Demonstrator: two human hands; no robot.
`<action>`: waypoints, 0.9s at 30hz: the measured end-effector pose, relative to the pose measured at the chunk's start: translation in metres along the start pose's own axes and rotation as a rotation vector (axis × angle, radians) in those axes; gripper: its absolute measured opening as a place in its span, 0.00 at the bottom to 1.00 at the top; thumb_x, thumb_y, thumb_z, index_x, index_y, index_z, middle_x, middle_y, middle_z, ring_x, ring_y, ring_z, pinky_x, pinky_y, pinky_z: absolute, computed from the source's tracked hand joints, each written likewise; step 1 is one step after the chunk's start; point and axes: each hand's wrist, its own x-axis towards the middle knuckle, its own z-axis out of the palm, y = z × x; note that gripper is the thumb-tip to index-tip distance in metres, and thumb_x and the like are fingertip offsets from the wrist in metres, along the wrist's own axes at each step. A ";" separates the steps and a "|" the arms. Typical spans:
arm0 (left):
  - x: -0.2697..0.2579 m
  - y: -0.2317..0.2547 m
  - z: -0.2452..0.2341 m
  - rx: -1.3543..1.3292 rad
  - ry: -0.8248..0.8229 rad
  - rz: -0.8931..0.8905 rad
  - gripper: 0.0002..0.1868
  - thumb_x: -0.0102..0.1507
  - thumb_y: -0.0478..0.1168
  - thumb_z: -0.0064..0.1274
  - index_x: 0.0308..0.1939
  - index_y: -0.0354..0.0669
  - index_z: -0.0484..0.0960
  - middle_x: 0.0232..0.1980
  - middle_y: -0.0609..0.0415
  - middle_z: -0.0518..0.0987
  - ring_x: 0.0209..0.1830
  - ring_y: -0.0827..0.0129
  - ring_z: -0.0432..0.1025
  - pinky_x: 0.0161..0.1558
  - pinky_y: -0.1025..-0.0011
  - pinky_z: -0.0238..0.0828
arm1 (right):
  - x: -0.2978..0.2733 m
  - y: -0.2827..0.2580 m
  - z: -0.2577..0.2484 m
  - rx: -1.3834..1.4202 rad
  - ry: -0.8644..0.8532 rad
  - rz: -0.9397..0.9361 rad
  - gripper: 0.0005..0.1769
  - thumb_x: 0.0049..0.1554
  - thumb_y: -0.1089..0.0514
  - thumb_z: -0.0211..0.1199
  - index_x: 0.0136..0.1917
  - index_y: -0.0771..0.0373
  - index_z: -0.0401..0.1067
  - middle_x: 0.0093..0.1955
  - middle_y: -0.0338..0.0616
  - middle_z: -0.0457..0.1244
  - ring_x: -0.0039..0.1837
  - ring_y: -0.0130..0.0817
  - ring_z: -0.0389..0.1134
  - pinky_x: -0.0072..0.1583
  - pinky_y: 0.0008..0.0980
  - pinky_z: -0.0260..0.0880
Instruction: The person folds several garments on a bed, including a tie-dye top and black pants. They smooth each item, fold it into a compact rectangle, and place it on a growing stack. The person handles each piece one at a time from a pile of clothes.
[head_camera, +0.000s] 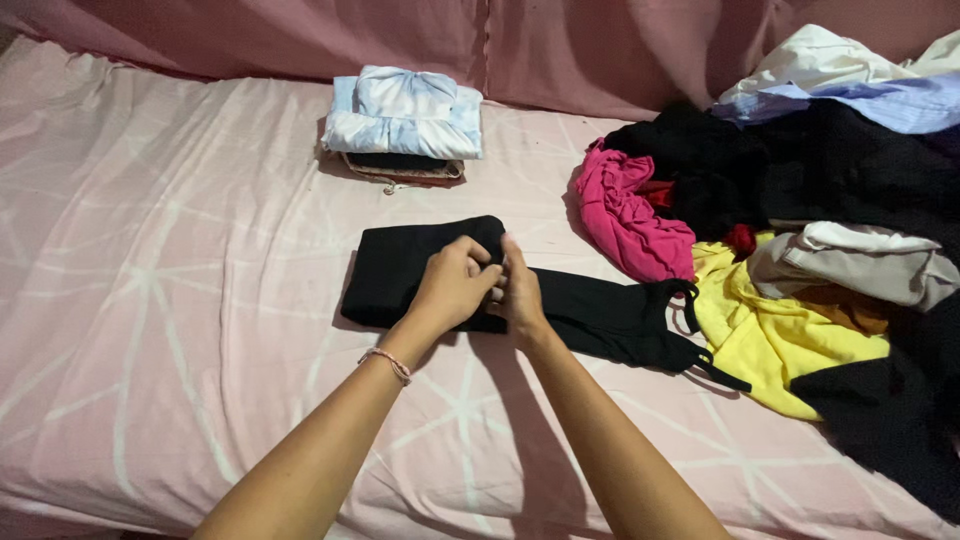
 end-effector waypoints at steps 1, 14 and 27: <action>-0.001 -0.001 0.001 0.079 0.006 0.071 0.13 0.60 0.43 0.59 0.41 0.35 0.82 0.32 0.44 0.83 0.35 0.55 0.79 0.39 0.60 0.75 | -0.002 0.000 -0.007 -0.150 0.061 -0.019 0.31 0.61 0.31 0.58 0.52 0.62 0.75 0.30 0.31 0.57 0.31 0.26 0.55 0.37 0.32 0.55; -0.019 -0.052 -0.023 0.824 -0.116 0.373 0.31 0.69 0.54 0.42 0.72 0.41 0.66 0.77 0.44 0.61 0.79 0.48 0.47 0.75 0.47 0.31 | -0.058 -0.018 -0.003 -1.282 0.186 -0.734 0.32 0.58 0.48 0.60 0.73 0.57 0.62 0.80 0.52 0.50 0.79 0.49 0.48 0.74 0.52 0.50; -0.020 -0.052 -0.048 0.938 -0.042 0.359 0.33 0.70 0.61 0.33 0.73 0.49 0.66 0.77 0.50 0.63 0.78 0.55 0.52 0.75 0.49 0.38 | -0.052 0.003 -0.015 -1.411 0.049 -0.666 0.43 0.64 0.35 0.46 0.81 0.64 0.48 0.84 0.51 0.43 0.85 0.46 0.39 0.79 0.52 0.31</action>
